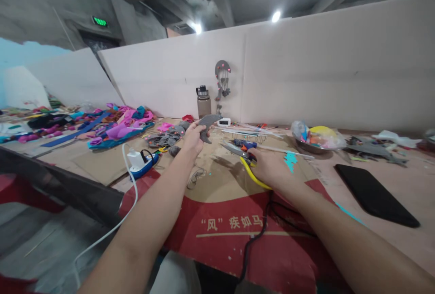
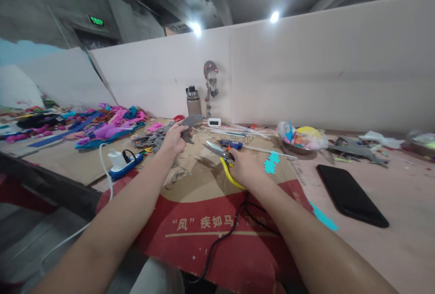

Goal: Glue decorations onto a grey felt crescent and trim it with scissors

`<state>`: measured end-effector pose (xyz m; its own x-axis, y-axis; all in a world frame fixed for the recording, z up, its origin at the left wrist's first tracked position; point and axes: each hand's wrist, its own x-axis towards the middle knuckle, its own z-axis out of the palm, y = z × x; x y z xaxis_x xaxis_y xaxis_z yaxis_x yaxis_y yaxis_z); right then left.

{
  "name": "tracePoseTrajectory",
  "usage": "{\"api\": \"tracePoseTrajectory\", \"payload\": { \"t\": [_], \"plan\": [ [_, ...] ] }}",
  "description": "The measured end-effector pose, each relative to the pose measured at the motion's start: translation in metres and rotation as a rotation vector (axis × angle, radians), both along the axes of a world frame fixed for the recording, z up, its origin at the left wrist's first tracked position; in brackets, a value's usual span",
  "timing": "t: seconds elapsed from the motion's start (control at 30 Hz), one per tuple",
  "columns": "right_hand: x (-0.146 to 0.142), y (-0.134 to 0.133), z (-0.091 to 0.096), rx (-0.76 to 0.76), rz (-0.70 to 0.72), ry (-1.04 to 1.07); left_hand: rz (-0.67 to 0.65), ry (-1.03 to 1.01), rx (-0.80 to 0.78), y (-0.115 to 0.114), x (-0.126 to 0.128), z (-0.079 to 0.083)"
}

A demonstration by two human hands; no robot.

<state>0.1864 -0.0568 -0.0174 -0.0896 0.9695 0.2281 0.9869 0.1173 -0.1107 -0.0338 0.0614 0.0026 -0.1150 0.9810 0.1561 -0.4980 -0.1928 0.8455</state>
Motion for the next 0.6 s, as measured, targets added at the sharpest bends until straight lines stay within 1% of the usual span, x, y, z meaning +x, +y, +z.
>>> {"api": "tracePoseTrajectory", "payload": {
  "t": [0.13, 0.3, 0.37, 0.43, 0.5, 0.57, 0.6],
  "plan": [
    [-0.005, -0.003, -0.001, -0.068, 0.020, 0.088, -0.057, 0.077, -0.042, -0.004, 0.009, -0.006],
    [-0.020, -0.009, -0.011, -0.101, 0.187, 0.214, -0.100, 0.113, -0.047, -0.008, 0.017, -0.009],
    [-0.026, -0.011, -0.013, -0.118, 0.222, 0.219, -0.109, 0.118, -0.046, -0.010, 0.019, -0.008],
    [-0.027, -0.011, -0.012, -0.095, 0.224, 0.210, -0.129, 0.125, -0.039, -0.013, 0.021, -0.008],
    [-0.023, -0.007, -0.007, -0.026, 0.205, 0.264, -0.152, 0.136, -0.027, -0.016, 0.024, -0.008],
    [-0.014, 0.000, -0.001, 0.057, 0.153, 0.433, -0.180, 0.160, -0.015, -0.020, 0.027, -0.008],
    [-0.008, 0.004, 0.001, 0.080, 0.110, 0.558, -0.200, 0.175, -0.007, -0.022, 0.030, -0.008]
  ]
}}
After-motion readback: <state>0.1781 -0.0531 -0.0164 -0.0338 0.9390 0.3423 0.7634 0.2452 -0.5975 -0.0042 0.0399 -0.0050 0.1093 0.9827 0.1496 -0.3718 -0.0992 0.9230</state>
